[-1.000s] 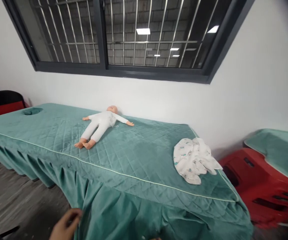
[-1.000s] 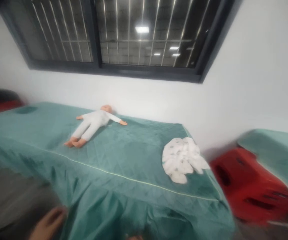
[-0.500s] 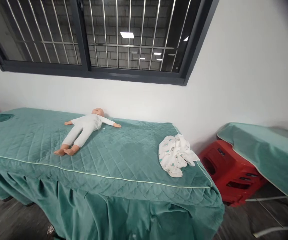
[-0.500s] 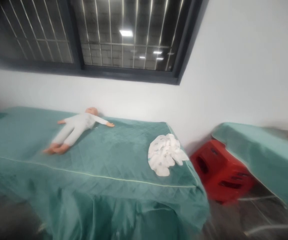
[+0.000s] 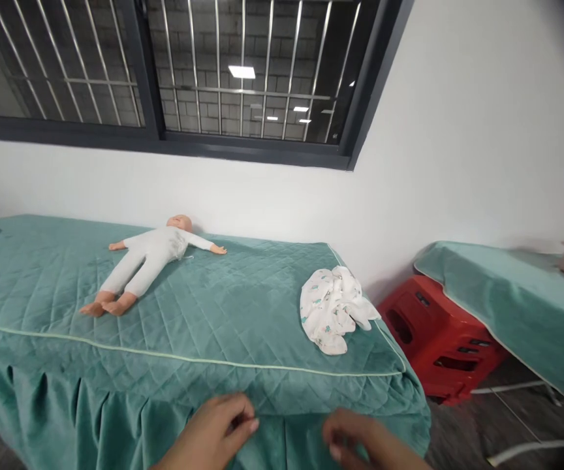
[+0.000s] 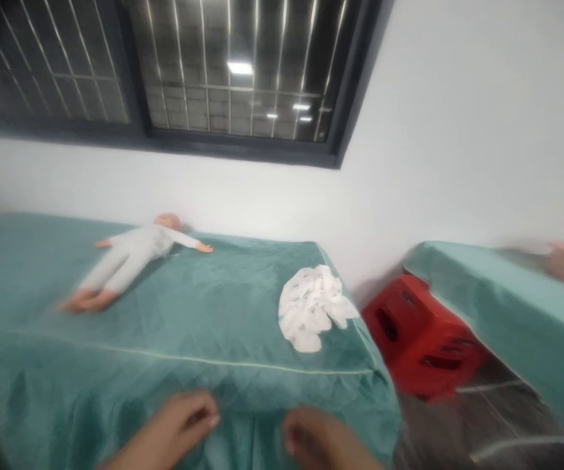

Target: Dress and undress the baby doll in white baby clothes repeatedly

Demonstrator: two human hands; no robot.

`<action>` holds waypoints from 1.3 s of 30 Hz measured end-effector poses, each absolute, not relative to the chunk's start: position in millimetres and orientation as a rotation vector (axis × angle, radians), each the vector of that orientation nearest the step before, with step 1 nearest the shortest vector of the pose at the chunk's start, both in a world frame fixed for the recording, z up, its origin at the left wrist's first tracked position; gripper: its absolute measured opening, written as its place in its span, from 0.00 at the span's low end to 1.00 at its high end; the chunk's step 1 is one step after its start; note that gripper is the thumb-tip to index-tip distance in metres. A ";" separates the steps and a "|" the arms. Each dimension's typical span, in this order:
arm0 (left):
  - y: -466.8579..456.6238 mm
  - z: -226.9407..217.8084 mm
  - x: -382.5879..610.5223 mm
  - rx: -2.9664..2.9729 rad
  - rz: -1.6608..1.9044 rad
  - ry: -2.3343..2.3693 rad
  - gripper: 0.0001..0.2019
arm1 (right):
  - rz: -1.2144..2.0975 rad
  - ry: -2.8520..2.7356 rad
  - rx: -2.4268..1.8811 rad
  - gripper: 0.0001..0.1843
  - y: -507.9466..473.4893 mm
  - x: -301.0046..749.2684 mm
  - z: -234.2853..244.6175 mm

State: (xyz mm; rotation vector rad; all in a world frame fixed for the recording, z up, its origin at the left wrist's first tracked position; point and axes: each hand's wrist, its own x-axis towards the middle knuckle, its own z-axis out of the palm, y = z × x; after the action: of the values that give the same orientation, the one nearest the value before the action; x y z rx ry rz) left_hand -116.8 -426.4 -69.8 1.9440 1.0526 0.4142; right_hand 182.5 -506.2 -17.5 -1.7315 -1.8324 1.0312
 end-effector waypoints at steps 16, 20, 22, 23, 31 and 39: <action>-278.3 -65.2 74.5 2.007 0.776 0.914 0.30 | -0.185 -1.947 -2.142 0.17 -309.0 282.3 -25.5; -271.5 -68.5 90.7 2.048 0.818 1.018 0.17 | -0.185 -1.900 -1.878 0.14 -285.0 271.0 5.7; -263.8 -66.5 84.8 1.888 0.903 1.045 0.10 | -0.163 -1.839 -1.680 0.12 -269.6 256.5 25.0; -258.8 -63.5 78.2 1.780 0.959 1.033 0.08 | -0.162 -1.797 -1.605 0.11 -261.9 246.6 34.2; -213.3 -27.9 -14.7 0.960 1.271 0.843 0.18 | -0.287 -1.920 -1.269 0.22 -271.0 138.2 20.3; -201.5 -72.8 -61.4 0.676 1.406 0.798 0.23 | -0.004 -2.272 -1.694 0.22 -293.8 113.7 -50.5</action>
State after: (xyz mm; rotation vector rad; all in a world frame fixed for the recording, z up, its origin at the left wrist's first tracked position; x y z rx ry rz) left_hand -61.4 -201.5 -72.8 0.6756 0.7983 1.4064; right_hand 113.7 -293.8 -50.5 -1.6944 -2.2716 -0.0036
